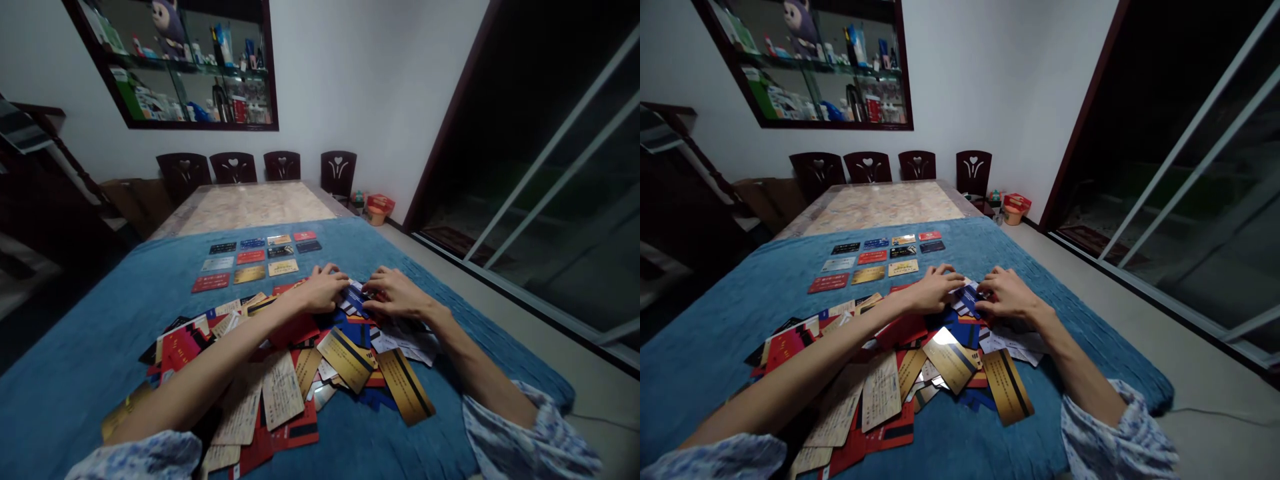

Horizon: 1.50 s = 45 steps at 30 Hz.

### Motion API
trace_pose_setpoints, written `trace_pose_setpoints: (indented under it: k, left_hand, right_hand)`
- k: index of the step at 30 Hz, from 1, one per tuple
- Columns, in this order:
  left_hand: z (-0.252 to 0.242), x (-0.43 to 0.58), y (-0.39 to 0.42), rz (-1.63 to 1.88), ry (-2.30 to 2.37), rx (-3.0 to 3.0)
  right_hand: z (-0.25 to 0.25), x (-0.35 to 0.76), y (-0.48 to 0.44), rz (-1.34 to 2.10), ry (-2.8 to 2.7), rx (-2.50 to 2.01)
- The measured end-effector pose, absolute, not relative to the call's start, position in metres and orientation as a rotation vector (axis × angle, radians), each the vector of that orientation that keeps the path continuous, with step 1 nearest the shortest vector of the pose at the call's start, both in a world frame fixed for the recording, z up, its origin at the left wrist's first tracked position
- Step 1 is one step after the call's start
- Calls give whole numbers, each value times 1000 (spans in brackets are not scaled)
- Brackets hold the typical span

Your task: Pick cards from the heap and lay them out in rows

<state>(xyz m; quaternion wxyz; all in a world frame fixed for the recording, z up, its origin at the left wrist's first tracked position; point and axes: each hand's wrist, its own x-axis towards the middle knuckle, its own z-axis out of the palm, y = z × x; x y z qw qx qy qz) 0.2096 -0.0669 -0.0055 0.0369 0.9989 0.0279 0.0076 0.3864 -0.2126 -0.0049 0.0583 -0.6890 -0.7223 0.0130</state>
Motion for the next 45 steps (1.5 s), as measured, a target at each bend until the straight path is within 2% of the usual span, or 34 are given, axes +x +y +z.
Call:
trace_pose_setpoints:
  k: [11,24,30,45]
  left_hand:
    - [-8,236,-63,-212,60,2988]
    - [-11,236,-56,-164,4,3012]
    - [-11,241,-50,-155,10,3007]
    - [-15,261,-40,62,218,2927]
  right_hand:
    - [-2,378,-217,109,-2251,-2114]
    - [-2,379,-215,115,-2185,-2179]
    - [-2,388,-215,118,-2150,-2076]
    - [-11,407,-209,19,-2030,-2131]
